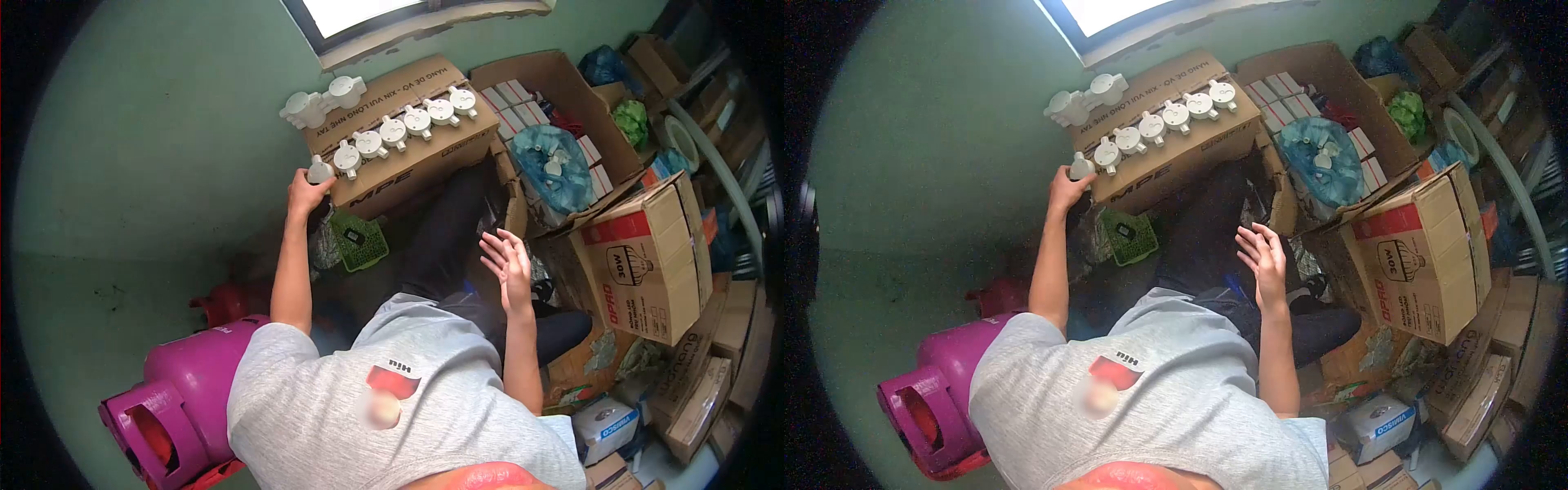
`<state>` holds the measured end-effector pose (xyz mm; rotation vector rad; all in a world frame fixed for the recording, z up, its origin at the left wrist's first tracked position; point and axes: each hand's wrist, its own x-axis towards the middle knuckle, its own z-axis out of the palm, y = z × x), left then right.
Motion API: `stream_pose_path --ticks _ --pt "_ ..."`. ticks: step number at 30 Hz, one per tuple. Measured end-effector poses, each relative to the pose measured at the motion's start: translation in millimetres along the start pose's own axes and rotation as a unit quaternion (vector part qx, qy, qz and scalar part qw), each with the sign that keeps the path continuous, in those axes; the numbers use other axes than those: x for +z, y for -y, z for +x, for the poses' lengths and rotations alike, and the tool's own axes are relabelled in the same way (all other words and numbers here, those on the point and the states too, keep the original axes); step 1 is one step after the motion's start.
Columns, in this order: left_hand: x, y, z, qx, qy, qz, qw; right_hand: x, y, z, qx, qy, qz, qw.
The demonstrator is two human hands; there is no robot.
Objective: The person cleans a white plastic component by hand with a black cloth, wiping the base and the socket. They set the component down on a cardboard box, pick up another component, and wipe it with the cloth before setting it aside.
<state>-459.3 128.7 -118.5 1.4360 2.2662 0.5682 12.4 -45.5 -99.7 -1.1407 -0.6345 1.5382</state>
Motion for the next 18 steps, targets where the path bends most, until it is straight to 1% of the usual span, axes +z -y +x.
stream_pose_path --ticks 3,4,9,12,15,18 --pt "8 -12 0 0.003 -0.006 0.006 1.0 -6 1 -11 -0.001 -0.022 0.022 1.0" --pt "7 -19 -7 -0.002 -0.014 -0.014 1.0 -7 1 -14 -0.008 -0.029 0.028 0.999" --pt "21 -1 0 0.015 -0.04 -0.036 0.998 -11 -4 -20 0.0 -0.048 0.06 0.997" --pt "20 -4 -2 0.016 -0.045 -0.038 0.998 -8 -6 -18 0.015 -0.03 0.057 0.998" --pt "20 -6 -1 0.026 -0.046 -0.041 0.998 -2 -4 -11 0.015 -0.015 0.047 0.999" --pt "19 -12 -4 0.018 -0.053 -0.026 0.998 6 2 -6 0.003 -0.003 0.052 0.999"
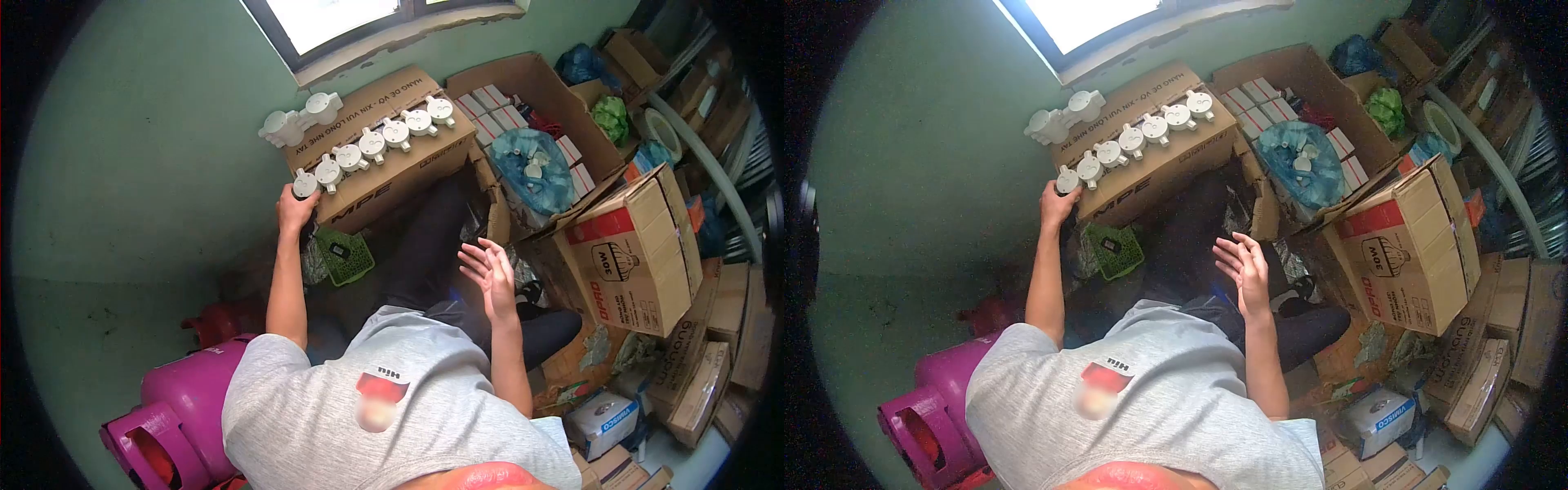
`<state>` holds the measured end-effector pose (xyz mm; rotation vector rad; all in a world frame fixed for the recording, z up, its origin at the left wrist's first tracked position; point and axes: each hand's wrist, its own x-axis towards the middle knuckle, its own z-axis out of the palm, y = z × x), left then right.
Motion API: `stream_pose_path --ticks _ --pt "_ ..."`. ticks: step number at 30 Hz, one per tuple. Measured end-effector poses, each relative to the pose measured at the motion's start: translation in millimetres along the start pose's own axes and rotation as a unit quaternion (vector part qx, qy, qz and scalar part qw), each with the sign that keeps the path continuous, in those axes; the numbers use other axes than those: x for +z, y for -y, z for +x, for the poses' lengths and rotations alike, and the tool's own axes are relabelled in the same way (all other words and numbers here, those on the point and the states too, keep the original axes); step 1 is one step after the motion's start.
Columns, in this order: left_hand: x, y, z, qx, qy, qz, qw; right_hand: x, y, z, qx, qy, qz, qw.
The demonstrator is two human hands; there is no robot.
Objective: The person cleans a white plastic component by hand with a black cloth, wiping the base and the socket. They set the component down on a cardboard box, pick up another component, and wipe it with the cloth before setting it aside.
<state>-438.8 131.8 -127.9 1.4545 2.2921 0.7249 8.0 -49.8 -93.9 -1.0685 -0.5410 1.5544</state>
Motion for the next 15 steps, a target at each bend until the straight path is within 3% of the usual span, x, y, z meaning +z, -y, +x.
stream_pose_path --ticks 15 --pt "7.1 -4.1 -6.9 0.0 -0.025 -0.002 1.0 7.2 -3.3 5.3 0.012 0.015 0.02 1.0"
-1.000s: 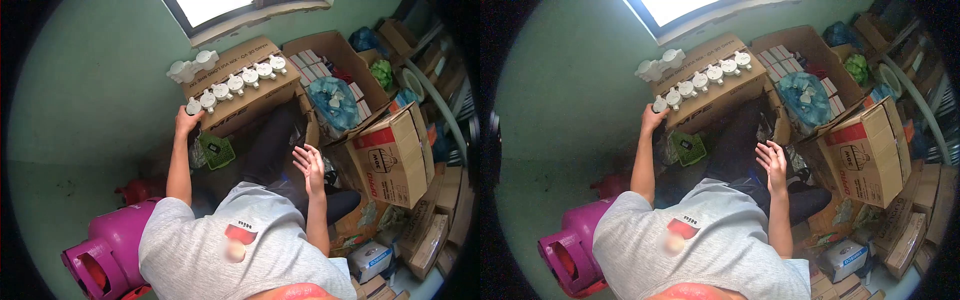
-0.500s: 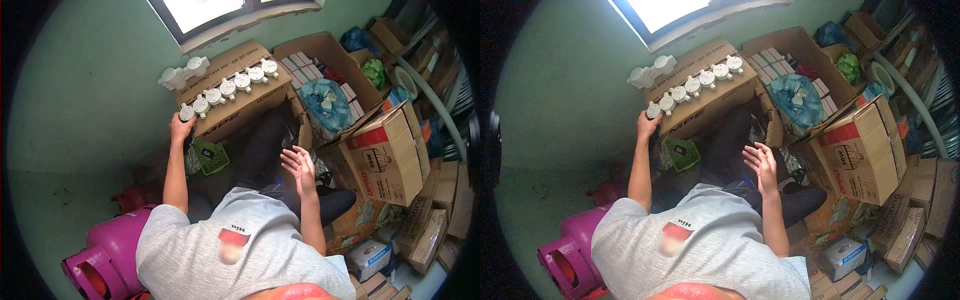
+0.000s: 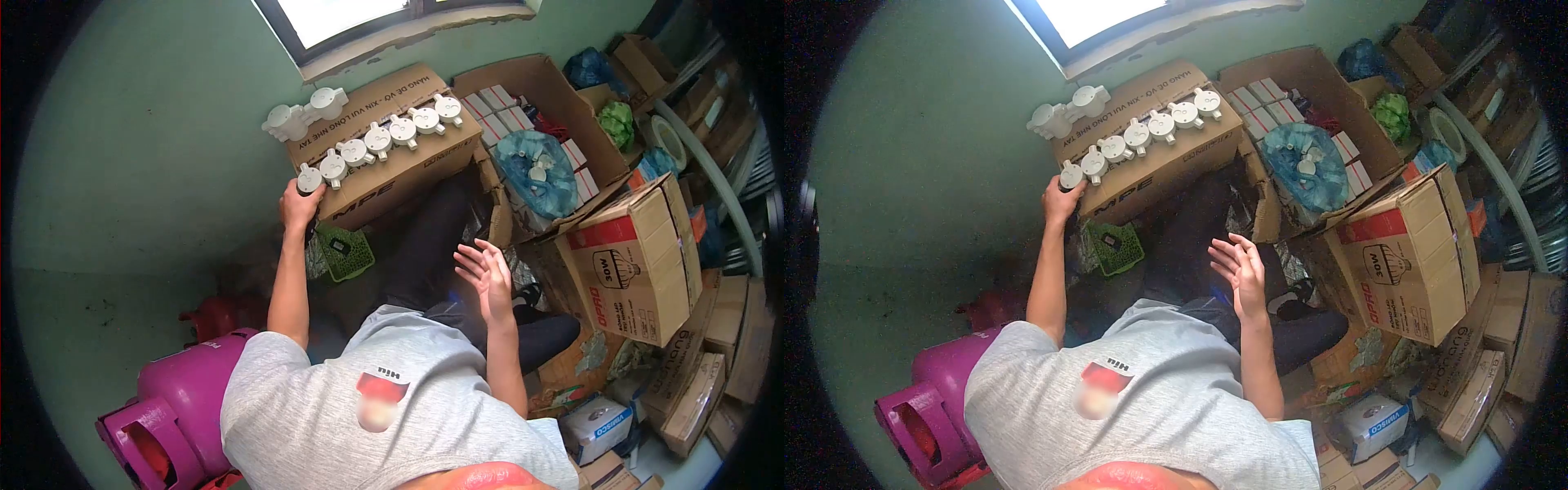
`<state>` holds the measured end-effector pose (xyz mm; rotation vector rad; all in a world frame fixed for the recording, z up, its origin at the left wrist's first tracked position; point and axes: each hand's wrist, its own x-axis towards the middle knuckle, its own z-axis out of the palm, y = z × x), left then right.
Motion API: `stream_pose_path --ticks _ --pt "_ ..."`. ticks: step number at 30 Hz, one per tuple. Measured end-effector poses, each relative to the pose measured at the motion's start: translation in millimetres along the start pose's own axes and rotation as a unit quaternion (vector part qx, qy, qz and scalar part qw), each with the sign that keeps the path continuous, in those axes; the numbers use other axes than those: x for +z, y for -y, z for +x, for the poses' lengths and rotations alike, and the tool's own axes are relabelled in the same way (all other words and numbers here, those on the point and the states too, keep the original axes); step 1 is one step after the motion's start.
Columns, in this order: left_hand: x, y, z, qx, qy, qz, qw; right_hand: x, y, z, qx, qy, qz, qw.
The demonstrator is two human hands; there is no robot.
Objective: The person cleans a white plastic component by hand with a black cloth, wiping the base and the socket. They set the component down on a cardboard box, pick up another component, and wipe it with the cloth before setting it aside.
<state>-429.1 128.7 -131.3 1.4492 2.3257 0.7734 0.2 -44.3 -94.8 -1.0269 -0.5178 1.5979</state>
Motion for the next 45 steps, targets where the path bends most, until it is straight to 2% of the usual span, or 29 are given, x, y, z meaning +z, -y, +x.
stream_pose_path --ticks 9,12,14,18,20,24,26,29,36,41,45 --pt "2 -6 -4 -0.012 -0.012 0.014 1.0 2 1 1 -0.008 0.002 -0.007 1.0" --pt "-4 -16 -7 -0.034 0.011 0.029 0.999 2 3 -1 -0.002 0.0 -0.005 1.0" --pt "-9 -10 -1 -0.006 0.049 -0.03 0.998 1 5 -3 -0.006 -0.005 -0.008 1.0" --pt "-26 -3 -7 0.025 0.069 -0.027 0.997 -9 5 -8 -0.01 -0.027 -0.004 1.0" --pt "-22 12 0 0.036 0.115 -0.011 0.993 -14 3 -9 -0.006 -0.033 -0.009 0.999" --pt "-12 25 2 0.073 0.107 -0.029 0.991 -20 -2 -9 -0.005 -0.03 -0.014 0.999" --pt "-12 6 -7 0.025 0.07 -0.033 0.997 -19 -2 -9 -0.007 -0.027 -0.015 1.0" --pt "-10 -10 -13 0.001 0.043 -0.014 0.999 -15 -2 -8 -0.006 -0.027 -0.017 0.999" --pt "-7 -28 -17 -0.014 0.014 0.026 0.999 -17 -3 -8 -0.004 -0.035 -0.009 0.999" --pt "-5 -48 -26 -0.042 0.018 0.15 0.988 -18 -5 -9 0.002 -0.045 -0.015 0.999" --pt "-2 -53 -29 -0.046 0.006 0.167 0.985 -17 -2 -9 0.0 -0.049 -0.019 0.999"
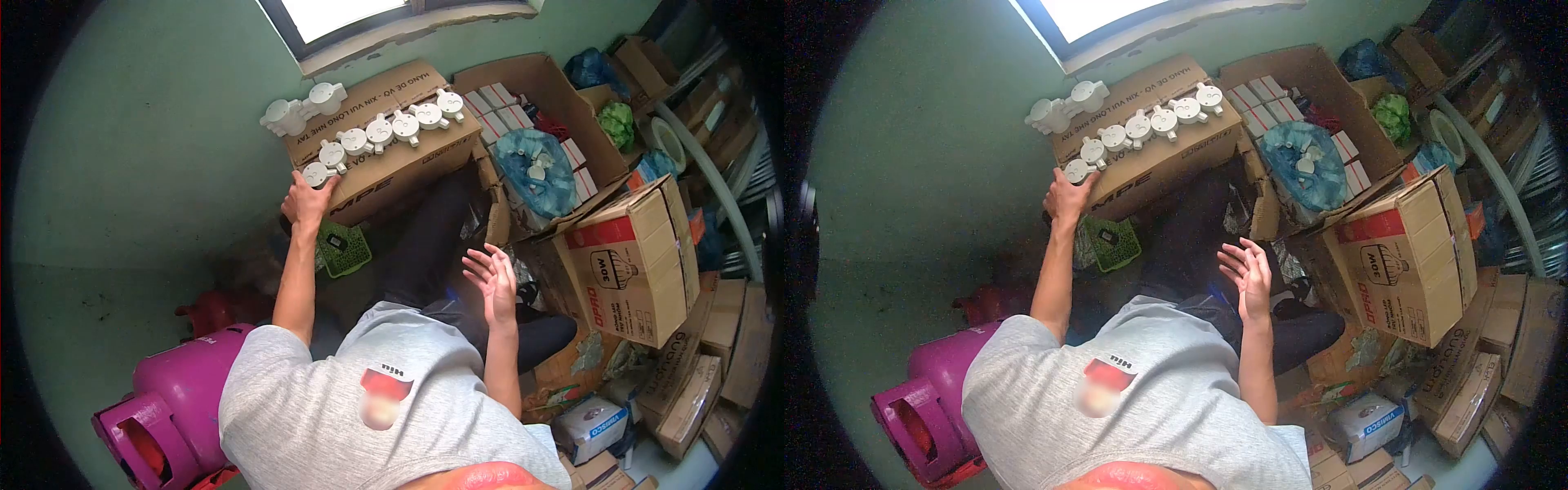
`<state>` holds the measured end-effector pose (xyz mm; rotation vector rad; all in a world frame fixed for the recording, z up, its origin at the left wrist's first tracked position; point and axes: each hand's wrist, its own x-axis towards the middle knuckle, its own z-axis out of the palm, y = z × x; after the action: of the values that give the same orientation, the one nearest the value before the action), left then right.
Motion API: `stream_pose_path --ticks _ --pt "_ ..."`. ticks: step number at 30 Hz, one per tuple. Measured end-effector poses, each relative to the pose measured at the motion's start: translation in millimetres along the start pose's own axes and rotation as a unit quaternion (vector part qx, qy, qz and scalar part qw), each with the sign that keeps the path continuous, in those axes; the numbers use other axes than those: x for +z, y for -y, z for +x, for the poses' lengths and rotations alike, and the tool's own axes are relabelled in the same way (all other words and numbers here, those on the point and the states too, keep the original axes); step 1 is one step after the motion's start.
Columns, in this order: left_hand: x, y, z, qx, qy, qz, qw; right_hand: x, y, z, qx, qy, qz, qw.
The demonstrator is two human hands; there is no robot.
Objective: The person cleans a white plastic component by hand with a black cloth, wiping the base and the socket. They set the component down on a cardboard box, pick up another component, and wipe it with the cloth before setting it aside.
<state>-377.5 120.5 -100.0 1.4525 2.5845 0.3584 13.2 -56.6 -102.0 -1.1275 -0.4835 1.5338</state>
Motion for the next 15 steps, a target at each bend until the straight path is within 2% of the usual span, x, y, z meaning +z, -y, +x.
stream_pose_path --ticks 3,5,7,9,11,13,15 --pt "-6 -1 1 -0.006 0.006 0.009 1.0 -1 0 -1 -0.002 -0.006 0.001 1.0" --pt "-9 4 3 0.023 -0.045 0.014 0.999 -4 0 -1 -0.007 -0.011 -0.001 1.0" --pt "-20 0 6 0.009 -0.032 0.007 0.999 -6 0 -1 -0.009 -0.015 -0.002 1.0" --pt "-16 12 24 0.156 -0.051 -0.06 0.985 -6 -1 -1 -0.001 -0.022 -0.006 1.0" --pt "-16 12 33 0.174 -0.024 -0.072 0.982 -7 -2 -1 -0.001 -0.015 -0.012 1.0" --pt "-14 12 41 0.203 0.062 0.013 0.977 -7 0 -1 -0.004 -0.009 -0.016 1.0" --pt "-13 8 43 0.203 0.064 0.021 0.977 -5 2 0 -0.009 -0.017 -0.004 1.0"
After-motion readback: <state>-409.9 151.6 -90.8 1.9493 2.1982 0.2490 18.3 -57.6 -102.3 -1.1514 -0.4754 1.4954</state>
